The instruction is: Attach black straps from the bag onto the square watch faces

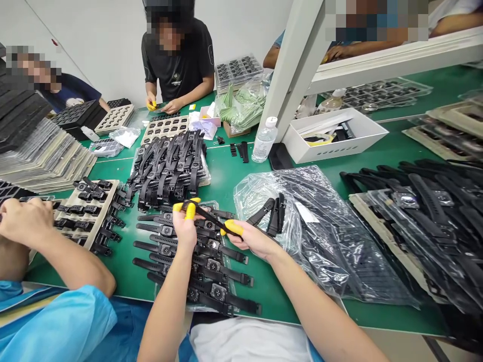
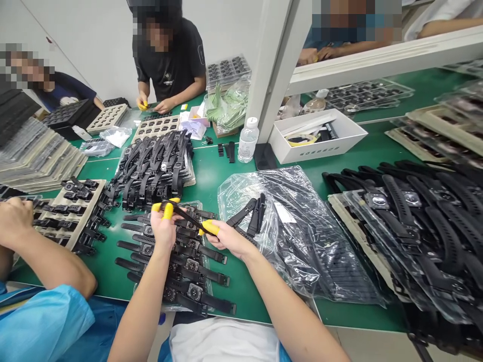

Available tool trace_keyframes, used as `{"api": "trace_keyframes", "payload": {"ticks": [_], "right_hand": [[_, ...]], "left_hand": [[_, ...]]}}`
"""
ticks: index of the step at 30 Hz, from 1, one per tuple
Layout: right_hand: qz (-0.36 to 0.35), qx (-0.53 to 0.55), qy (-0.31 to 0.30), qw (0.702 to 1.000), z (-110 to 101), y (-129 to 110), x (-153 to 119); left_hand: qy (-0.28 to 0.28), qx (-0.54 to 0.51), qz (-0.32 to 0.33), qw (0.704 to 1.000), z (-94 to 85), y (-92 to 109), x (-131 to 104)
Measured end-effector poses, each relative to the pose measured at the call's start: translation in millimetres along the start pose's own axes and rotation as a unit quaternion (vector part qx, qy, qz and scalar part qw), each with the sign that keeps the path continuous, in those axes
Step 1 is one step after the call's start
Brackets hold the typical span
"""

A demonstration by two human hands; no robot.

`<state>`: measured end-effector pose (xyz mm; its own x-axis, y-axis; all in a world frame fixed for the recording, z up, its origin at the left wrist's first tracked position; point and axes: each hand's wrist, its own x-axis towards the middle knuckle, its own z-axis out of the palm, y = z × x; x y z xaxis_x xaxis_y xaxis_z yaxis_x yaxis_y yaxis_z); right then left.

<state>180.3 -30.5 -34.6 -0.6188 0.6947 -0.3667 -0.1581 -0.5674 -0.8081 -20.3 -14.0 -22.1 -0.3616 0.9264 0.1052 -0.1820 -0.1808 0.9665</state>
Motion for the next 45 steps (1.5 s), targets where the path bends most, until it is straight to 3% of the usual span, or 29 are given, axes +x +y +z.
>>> {"api": "trace_keyframes", "payload": {"ticks": [2,4,6,9,12,14,17,22,29,35,41,45], "right_hand": [[0.002,-0.026,0.020,0.999,-2,-2,0],[-0.034,-0.039,0.067,0.996,-4,-5,1],[-0.087,-0.036,0.113,0.989,-5,-5,3],[-0.135,-0.012,0.122,0.983,-1,-4,4],[-0.139,0.017,0.090,0.986,5,1,5],[-0.125,0.030,0.075,0.989,8,3,5],[-0.103,0.024,0.056,0.993,8,3,4],[-0.076,0.014,0.018,0.997,4,1,2],[-0.103,0.084,0.062,0.989,9,4,8],[-0.089,0.159,0.045,0.982,8,3,10],[-0.098,0.152,0.057,0.982,8,2,9],[-0.090,0.140,0.066,0.984,9,3,10]], "left_hand": [[0.062,-0.028,0.006,0.998,-3.1,5,8],[0.076,-0.030,-0.010,0.997,-3.5,5,11],[0.020,-0.005,-0.058,0.998,-0.9,1,8],[-0.146,0.079,-0.099,0.981,4.8,-10,-4],[-0.272,0.202,0.029,0.940,6.5,-19,-14],[-0.311,0.261,0.128,0.905,4.6,-22,-16],[-0.344,0.300,0.182,0.871,1.1,-22,-15],[-0.372,0.324,0.190,0.849,-0.2,-20,-14],[-0.346,0.336,0.207,0.851,0.2,-24,-15],[-0.351,0.345,0.198,0.848,1.7,-22,-15],[-0.391,0.332,0.171,0.841,0.8,-8,-16],[-0.384,0.362,0.180,0.830,-0.4,-9,-16]]}}
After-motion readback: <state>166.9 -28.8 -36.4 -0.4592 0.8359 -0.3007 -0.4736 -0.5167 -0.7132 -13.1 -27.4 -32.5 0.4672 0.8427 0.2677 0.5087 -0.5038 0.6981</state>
